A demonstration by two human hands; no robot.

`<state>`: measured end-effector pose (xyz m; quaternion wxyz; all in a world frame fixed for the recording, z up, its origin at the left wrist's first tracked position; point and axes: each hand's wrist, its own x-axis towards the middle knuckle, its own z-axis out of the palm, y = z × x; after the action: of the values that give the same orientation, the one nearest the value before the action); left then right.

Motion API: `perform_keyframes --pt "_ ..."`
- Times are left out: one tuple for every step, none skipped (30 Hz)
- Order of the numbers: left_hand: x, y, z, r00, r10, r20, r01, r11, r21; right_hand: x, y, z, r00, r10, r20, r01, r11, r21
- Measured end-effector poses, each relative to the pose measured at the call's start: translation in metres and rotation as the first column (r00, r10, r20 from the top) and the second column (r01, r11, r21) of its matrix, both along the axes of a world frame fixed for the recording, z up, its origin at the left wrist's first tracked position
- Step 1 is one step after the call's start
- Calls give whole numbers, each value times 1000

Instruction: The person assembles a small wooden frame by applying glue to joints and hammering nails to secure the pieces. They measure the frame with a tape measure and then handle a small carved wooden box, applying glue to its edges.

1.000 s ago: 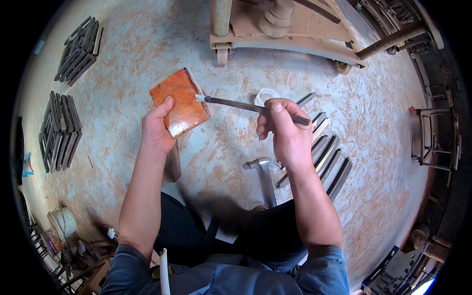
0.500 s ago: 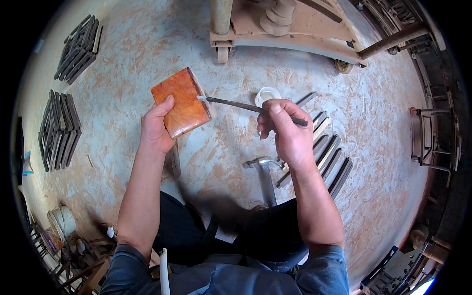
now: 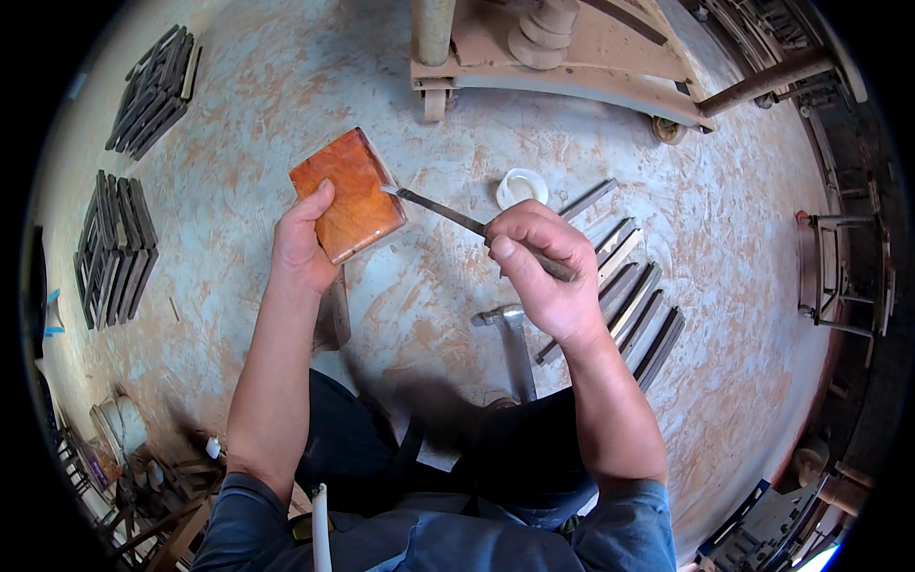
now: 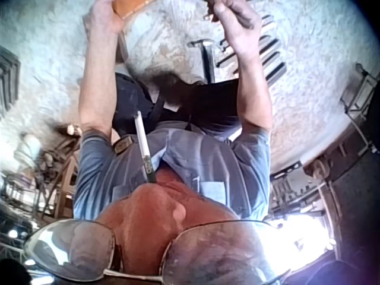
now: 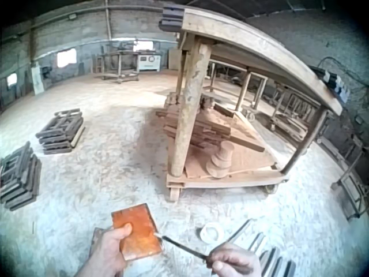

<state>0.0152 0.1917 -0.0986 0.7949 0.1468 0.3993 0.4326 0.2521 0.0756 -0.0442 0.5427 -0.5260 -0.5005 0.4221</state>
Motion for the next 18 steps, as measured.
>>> perform_keyframes --pt "0 0 0 1000 7 3 -7 1000 -5 0 0 -1 1000 2 22 -2 1000 19" --pt "-1 0 -1 1000 14 6 -14 1000 -10 -1 0 0 1000 8 23 -9 1000 18" --pt "-1 1 -3 1000 19 9 -19 1000 -12 0 -1 1 1000 13 26 -14 1000 16" --pt "-2 2 -5 1000 24 13 -24 1000 -13 0 -1 2 999 18 29 -19 1000 14" --pt "-2 2 -6 999 29 16 -29 999 -14 0 -2 3 998 19 62 -22 999 36" --pt "-2 2 -6 999 31 23 -31 999 -17 -1 -3 3 995 20 94 -25 998 59" --pt "-3 1 -6 999 33 29 -32 999 -20 -1 -3 4 992 19 127 -30 996 82" --pt "-3 1 -6 999 35 36 -34 999 -22 -2 -4 5 987 27 160 -41 996 82" --pt "-3 1 -7 999 36 37 -35 999 -24 -3 -4 6 980 33 194 -50 995 82" --pt "-3 2 -9 999 37 37 -36 999 -26 -5 -4 7 973 40 227 -59 995 81" --pt "-4 2 -9 999 38 38 -37 999 -27 -5 -3 7 961 43 274 -78 990 118" --pt "-4 1 -9 999 44 30 -43 999 -26 -6 -1 7 947 45 320 -99 983 155" --pt "-4 1 -8 999 49 23 -49 998 -25 -6 0 7 930 44 364 -121 974 191" --pt "-4 0 -7 998 55 15 -55 998 -24 -6 1 7 922 49 385 -145 964 225" --pt "-3 1 -7 998 54 17 -53 998 -27 -6 1 8 916 49 398 -151 962 229" --pt "-2 1 -8 998 53 19 -52 998 -29 -6 0 9 910 50 411 -158 960 233" --pt "-2 1 -8 998 51 22 -51 998 -32 -7 -1 10 904 50 424 -164 958 237" --pt "-2 1 -7 998 50 24 -49 998 -29 -6 -1 10 896 67 440 -187 954 235"
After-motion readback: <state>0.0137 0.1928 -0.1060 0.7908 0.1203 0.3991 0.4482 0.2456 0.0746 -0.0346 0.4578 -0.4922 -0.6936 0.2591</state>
